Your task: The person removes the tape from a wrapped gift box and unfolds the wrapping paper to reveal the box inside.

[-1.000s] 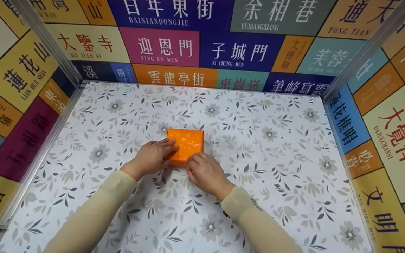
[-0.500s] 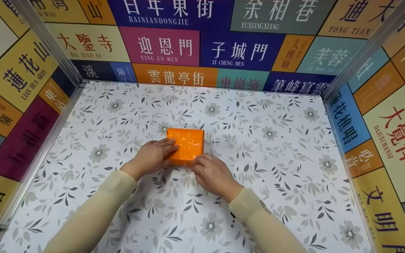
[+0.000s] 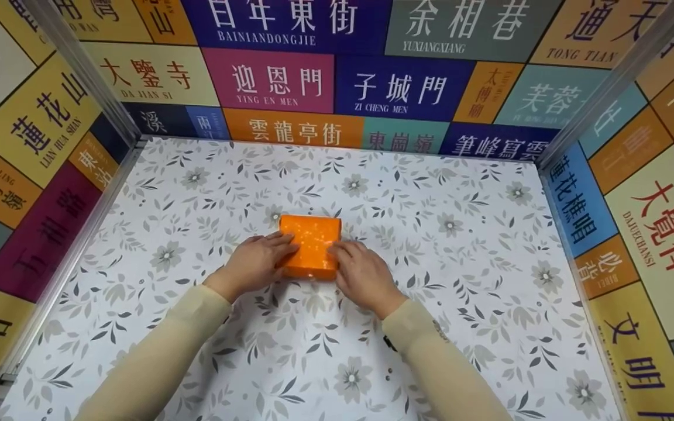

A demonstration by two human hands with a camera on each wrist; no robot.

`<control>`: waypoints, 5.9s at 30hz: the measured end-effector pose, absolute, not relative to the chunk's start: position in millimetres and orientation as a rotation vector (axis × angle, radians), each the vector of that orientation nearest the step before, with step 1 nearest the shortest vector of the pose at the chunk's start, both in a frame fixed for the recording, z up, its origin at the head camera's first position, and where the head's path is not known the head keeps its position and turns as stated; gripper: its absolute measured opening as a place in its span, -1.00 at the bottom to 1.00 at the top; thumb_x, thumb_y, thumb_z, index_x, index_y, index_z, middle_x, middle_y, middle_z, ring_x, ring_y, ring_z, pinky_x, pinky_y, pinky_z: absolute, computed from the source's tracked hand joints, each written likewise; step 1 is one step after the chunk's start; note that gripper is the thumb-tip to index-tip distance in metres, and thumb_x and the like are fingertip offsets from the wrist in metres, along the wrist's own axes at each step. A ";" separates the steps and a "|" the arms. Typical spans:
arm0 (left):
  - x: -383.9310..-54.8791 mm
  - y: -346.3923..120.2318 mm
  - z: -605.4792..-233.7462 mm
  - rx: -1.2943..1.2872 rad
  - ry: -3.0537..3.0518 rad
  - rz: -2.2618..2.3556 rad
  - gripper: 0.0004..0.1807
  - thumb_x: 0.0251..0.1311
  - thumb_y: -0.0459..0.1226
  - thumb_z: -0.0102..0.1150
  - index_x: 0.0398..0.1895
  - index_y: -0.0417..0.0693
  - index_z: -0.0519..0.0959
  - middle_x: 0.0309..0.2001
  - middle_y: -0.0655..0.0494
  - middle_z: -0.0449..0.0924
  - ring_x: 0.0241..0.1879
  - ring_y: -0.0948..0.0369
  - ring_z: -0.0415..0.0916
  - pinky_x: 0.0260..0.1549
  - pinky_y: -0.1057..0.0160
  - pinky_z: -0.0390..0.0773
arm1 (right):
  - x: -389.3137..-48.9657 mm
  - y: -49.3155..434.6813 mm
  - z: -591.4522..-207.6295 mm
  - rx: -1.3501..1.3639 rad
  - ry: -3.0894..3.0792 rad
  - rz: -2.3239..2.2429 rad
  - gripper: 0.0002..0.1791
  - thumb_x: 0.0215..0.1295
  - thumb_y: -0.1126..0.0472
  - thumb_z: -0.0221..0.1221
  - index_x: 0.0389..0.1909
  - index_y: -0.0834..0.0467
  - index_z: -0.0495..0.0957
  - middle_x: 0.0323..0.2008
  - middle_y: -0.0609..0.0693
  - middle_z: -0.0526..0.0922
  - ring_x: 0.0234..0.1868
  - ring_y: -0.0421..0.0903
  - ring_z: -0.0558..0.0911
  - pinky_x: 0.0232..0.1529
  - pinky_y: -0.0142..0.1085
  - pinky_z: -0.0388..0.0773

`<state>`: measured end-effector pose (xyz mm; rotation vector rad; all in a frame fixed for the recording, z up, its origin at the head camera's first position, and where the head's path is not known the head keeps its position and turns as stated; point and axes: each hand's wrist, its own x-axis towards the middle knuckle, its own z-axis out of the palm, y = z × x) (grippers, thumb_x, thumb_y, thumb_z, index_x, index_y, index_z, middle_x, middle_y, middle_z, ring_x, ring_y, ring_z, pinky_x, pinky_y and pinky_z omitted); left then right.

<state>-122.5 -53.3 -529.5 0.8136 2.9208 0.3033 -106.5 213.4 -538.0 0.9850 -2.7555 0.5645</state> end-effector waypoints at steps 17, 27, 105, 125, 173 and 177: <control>-122.4 -56.8 -536.1 0.819 2.959 0.227 -0.55 0.47 -0.10 -0.02 0.38 0.17 0.47 0.45 0.10 0.29 0.43 0.04 0.20 0.38 -0.09 0.11 | -130.3 213.0 -541.3 0.948 -3.045 0.351 -0.32 0.33 0.34 0.18 0.46 -0.01 0.32 0.49 0.00 0.22 0.45 0.07 0.22 0.33 0.14 0.26; -129.7 -65.2 -538.4 0.738 2.995 0.284 -0.50 0.41 -0.09 -0.03 0.39 0.13 0.46 0.46 0.02 0.27 0.42 -0.03 0.19 0.39 -0.05 0.10 | -120.7 212.2 -544.1 1.068 -2.874 0.335 -0.35 0.24 0.30 0.27 0.37 -0.09 0.47 0.38 0.09 0.33 0.38 0.11 0.30 0.23 0.15 0.38; -116.6 -45.2 -532.1 0.873 2.985 0.088 -0.41 0.25 -0.09 0.23 0.37 0.09 0.48 0.41 0.05 0.36 0.38 0.01 0.27 0.44 -0.06 -0.09 | -112.7 170.4 -527.9 1.009 -2.850 0.391 -0.87 0.41 0.14 0.19 -0.18 0.13 0.56 -0.16 -0.02 0.52 -0.18 -0.04 0.54 -0.15 -0.17 0.59; -117.2 -48.7 -530.5 0.835 2.987 0.097 -0.45 0.26 -0.18 0.14 0.36 0.11 0.50 0.41 0.06 0.36 0.38 0.02 0.28 0.45 -0.04 -0.13 | -89.1 185.9 -528.1 1.128 -2.691 0.458 -0.94 0.25 0.20 0.27 -0.29 0.04 0.57 -0.13 -0.09 0.58 -0.21 -0.06 0.57 -0.22 -0.16 0.58; -117.0 -48.5 -532.4 0.866 2.921 0.088 -0.34 0.24 -0.08 0.24 0.44 0.09 0.39 0.46 0.01 0.25 0.43 0.03 0.20 0.46 -0.04 -0.16 | -116.6 191.0 -533.2 0.940 -2.926 0.244 -0.52 0.36 0.08 0.20 0.23 0.19 0.55 0.26 0.15 0.51 0.23 0.15 0.47 0.22 0.05 0.41; -116.6 -48.0 -532.3 0.872 2.935 0.113 -0.35 0.22 -0.07 0.24 0.41 0.06 0.43 0.43 0.00 0.30 0.41 0.02 0.22 0.45 -0.04 -0.13 | -115.1 189.0 -533.0 0.921 -2.929 0.234 -0.53 0.35 0.08 0.21 0.23 0.16 0.56 0.24 0.15 0.51 0.21 0.14 0.48 0.20 0.05 0.44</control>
